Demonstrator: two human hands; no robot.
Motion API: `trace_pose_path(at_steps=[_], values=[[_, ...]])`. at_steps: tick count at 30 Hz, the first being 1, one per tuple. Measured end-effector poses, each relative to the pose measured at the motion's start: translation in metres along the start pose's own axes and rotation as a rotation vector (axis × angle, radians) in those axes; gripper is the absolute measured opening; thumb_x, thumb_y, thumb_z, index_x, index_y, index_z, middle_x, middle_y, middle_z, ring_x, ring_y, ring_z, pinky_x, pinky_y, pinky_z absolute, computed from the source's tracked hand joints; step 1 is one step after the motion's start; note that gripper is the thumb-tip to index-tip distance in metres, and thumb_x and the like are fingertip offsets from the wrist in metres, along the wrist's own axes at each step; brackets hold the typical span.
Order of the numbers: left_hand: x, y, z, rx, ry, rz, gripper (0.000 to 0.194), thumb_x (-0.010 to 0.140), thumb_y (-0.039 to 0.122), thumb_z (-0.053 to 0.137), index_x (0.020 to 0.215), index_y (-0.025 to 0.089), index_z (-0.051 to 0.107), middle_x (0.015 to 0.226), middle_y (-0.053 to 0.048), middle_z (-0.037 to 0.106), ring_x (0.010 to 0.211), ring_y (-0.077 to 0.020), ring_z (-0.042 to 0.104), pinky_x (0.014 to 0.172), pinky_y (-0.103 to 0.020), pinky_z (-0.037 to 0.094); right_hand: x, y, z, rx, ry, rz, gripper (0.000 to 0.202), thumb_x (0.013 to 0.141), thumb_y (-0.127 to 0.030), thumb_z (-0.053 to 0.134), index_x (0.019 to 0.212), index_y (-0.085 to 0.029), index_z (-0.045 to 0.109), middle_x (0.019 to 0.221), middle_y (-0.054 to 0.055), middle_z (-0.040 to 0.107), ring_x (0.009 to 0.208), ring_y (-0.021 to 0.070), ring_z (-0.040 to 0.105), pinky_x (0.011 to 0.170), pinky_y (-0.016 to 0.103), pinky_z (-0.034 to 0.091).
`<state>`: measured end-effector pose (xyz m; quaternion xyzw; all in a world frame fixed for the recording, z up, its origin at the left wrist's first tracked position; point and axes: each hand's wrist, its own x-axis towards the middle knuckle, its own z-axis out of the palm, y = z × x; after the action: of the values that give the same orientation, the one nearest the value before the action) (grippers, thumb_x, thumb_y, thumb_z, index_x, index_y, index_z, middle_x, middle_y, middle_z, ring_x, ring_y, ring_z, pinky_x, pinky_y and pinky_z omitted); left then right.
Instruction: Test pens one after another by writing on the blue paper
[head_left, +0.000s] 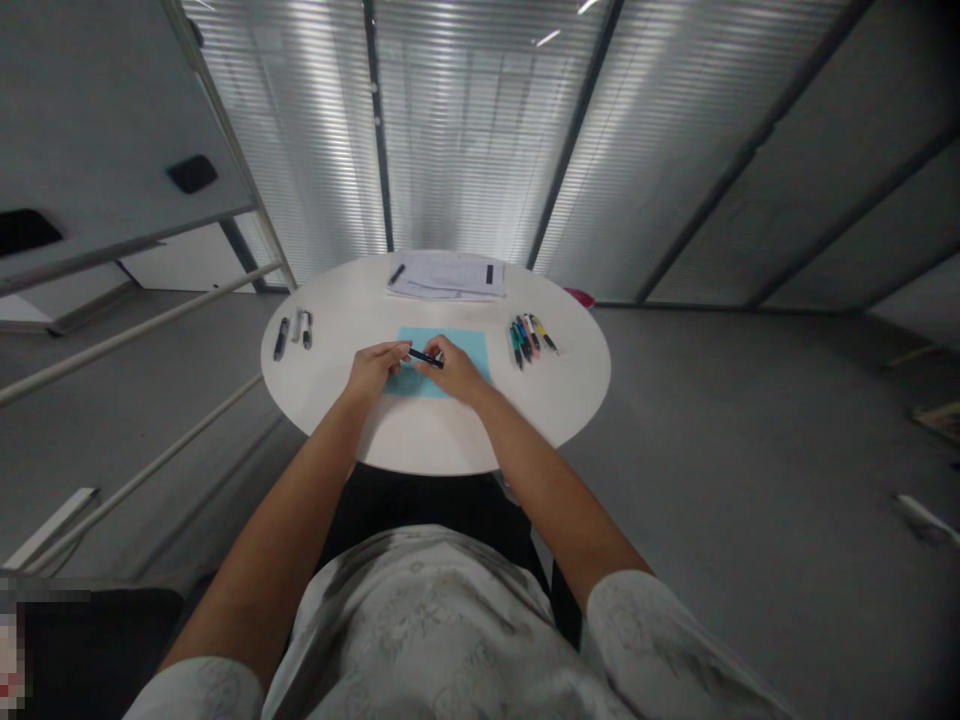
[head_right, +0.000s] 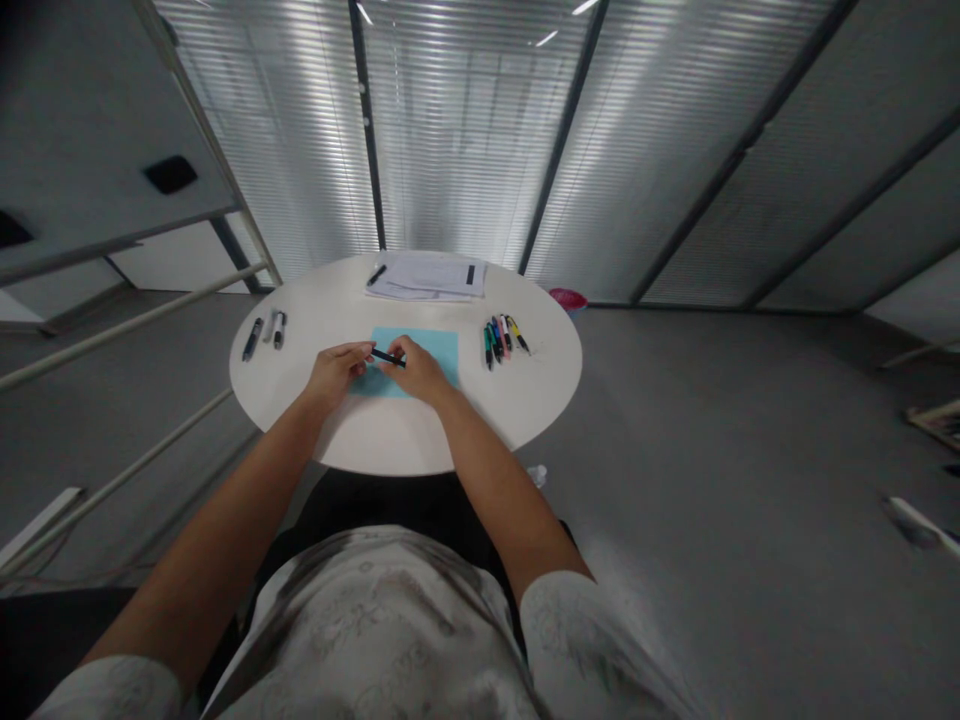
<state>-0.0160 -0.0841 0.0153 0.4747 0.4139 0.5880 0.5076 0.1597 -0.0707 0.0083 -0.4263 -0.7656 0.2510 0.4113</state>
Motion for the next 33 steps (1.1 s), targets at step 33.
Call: trace_pose_path(at_steps=[33], values=[[0.0038, -0.0043, -0.0009, 0.010, 0.047, 0.008, 0.033, 0.060, 0.039, 0.081, 0.083, 0.014, 0.076, 0.069, -0.006, 0.064, 0.052, -0.0091, 0.044, 0.050, -0.027, 0.033, 0.0010, 0.0049, 0.0018, 0.018, 0.015, -0.030, 0.022, 0.080, -0.037, 0.064, 0.093, -0.021, 0.056, 0.084, -0.002, 0.059, 0.072, 0.0125, 0.051, 0.069, 0.025, 0.037]])
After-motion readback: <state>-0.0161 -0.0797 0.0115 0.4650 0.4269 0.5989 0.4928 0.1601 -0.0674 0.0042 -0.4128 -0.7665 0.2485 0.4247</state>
